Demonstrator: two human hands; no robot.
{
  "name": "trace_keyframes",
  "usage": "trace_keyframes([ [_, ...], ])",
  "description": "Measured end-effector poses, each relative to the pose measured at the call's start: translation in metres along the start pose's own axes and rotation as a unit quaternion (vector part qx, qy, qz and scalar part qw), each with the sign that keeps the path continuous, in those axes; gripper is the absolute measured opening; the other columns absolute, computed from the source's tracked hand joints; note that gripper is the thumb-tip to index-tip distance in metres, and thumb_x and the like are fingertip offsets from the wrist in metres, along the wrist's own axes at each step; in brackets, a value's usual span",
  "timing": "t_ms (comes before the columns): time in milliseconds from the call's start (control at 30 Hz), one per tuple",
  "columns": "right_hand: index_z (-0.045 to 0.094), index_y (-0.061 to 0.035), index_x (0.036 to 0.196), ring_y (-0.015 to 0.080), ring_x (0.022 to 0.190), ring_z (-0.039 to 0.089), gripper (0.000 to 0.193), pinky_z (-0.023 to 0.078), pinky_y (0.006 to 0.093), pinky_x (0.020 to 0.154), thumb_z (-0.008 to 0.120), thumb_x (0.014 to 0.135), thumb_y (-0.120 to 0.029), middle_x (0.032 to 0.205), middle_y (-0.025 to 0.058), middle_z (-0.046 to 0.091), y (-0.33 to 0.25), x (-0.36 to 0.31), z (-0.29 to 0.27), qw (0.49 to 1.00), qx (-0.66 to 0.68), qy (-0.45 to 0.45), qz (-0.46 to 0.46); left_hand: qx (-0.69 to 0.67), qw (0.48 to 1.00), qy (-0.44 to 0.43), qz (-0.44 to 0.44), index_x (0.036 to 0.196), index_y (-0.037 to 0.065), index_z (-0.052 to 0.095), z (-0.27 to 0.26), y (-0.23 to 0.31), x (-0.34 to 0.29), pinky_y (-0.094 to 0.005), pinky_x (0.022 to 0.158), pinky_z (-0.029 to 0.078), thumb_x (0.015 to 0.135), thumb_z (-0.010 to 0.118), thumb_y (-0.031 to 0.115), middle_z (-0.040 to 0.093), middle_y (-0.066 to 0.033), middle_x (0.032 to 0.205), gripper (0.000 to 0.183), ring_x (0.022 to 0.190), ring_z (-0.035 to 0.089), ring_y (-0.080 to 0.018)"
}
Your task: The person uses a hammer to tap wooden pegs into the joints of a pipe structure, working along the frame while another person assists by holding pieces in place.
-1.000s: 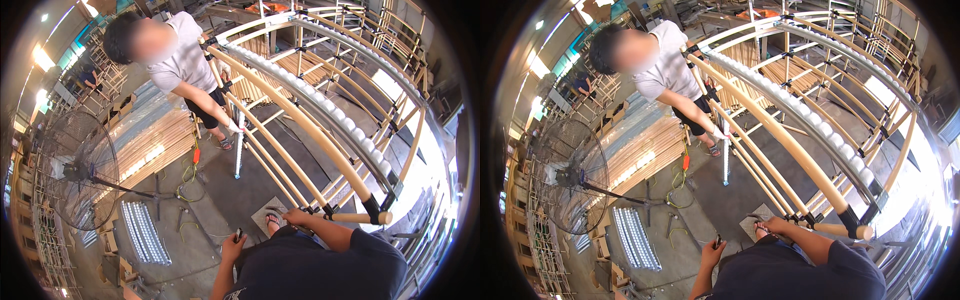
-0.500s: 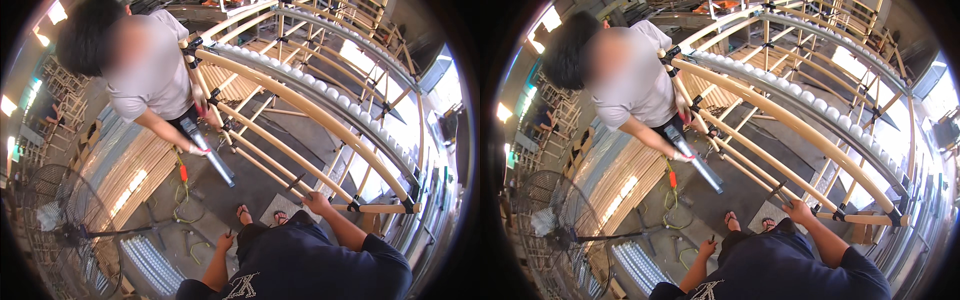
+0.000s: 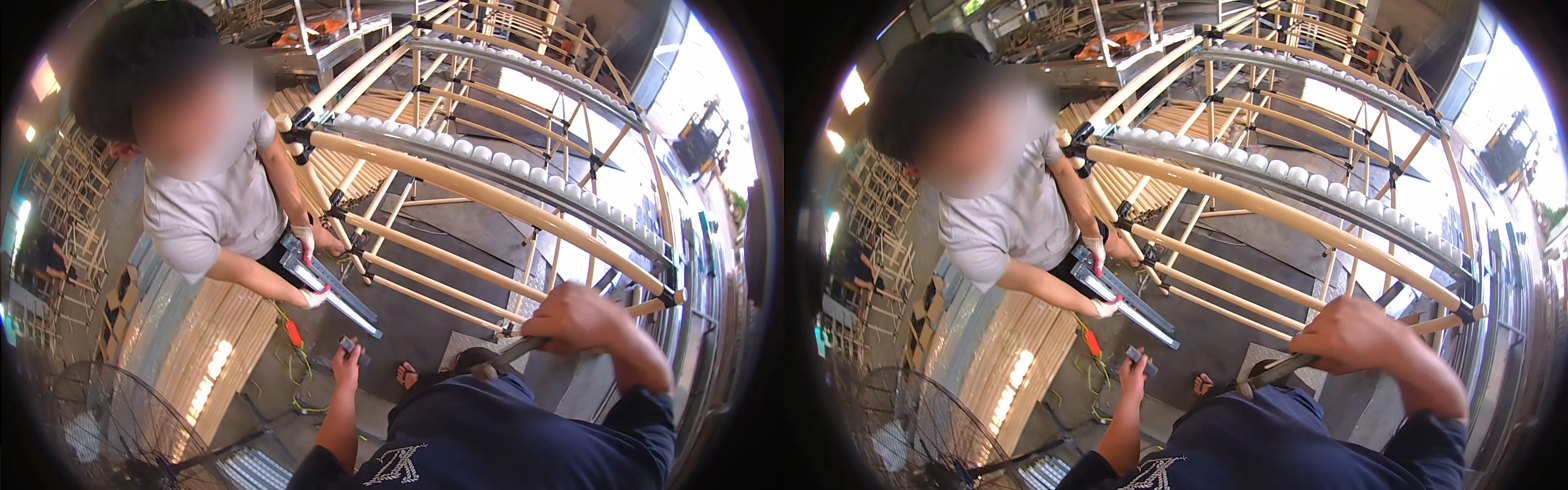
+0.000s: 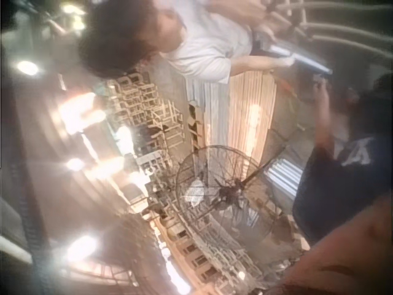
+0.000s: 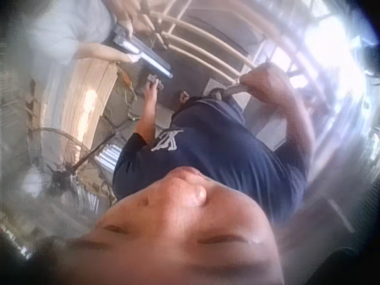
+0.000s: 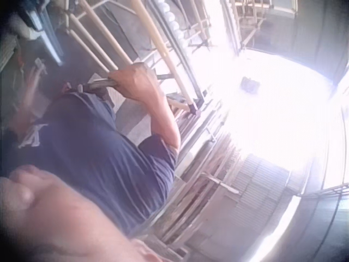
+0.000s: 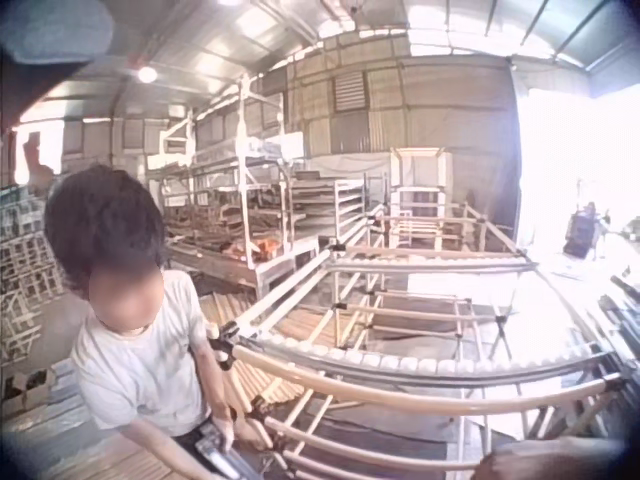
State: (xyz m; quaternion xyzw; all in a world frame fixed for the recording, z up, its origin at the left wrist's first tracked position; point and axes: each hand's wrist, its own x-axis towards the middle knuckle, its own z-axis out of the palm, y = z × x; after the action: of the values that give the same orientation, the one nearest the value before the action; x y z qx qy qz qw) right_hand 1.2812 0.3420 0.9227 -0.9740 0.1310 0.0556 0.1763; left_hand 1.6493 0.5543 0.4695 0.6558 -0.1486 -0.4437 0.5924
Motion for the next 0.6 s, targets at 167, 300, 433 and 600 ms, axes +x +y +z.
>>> trace_keyframes([
  [167,0.068,-0.0149,0.103,0.0263,0.064,0.064,0.029,0.048,0.042,0.056,0.078,0.077,-0.022,0.068,0.0042,0.058,-0.022,0.013,-0.103,0.998,-0.057,-0.007,0.008,-0.116,0.972,-0.078,0.19,0.136,-0.004,0.053,0.053,0.146,0.041,-0.0306,0.082,0.058,0.101,0.064,0.014,0.069,-0.0105,0.116,0.04,0.1,0.071,-0.0218],
  [300,0.068,-0.0132,0.104,0.0269,0.062,0.065,0.026,0.051,0.0397,0.059,0.077,0.085,-0.028,0.075,0.0035,0.062,-0.001,0.026,-0.14,0.991,-0.086,0.066,0.077,-0.141,0.933,-0.078,0.323,0.135,-0.006,0.052,0.089,0.259,0.052,-0.0294,0.072,0.06,0.099,0.065,0.011,0.071,-0.0131,0.109,0.042,0.094,0.071,-0.0212],
  [433,0.066,-0.0118,0.106,0.0281,0.066,0.066,0.027,0.052,0.0406,0.064,0.075,0.086,-0.027,0.08,0.0051,0.064,0.056,0.042,-0.165,0.911,-0.323,0.206,0.151,-0.014,0.895,0.036,0.444,0.119,-0.009,0.062,0.111,0.345,0.057,-0.0315,0.087,0.054,0.096,0.068,0.008,0.071,-0.0156,0.109,0.029,0.098,0.069,-0.021],
  [600,0.062,-0.007,0.106,0.0331,0.072,0.065,0.027,0.047,0.0457,0.063,0.074,0.088,-0.022,0.081,0.0102,0.064,0.154,0.061,-0.192,0.888,-0.314,0.327,0.074,0.033,0.822,0.05,0.567,0.111,-0.009,0.067,0.155,0.453,0.068,-0.0345,0.096,0.052,0.093,0.069,0.0,0.072,-0.0152,0.109,0.021,0.101,0.068,-0.021],
])
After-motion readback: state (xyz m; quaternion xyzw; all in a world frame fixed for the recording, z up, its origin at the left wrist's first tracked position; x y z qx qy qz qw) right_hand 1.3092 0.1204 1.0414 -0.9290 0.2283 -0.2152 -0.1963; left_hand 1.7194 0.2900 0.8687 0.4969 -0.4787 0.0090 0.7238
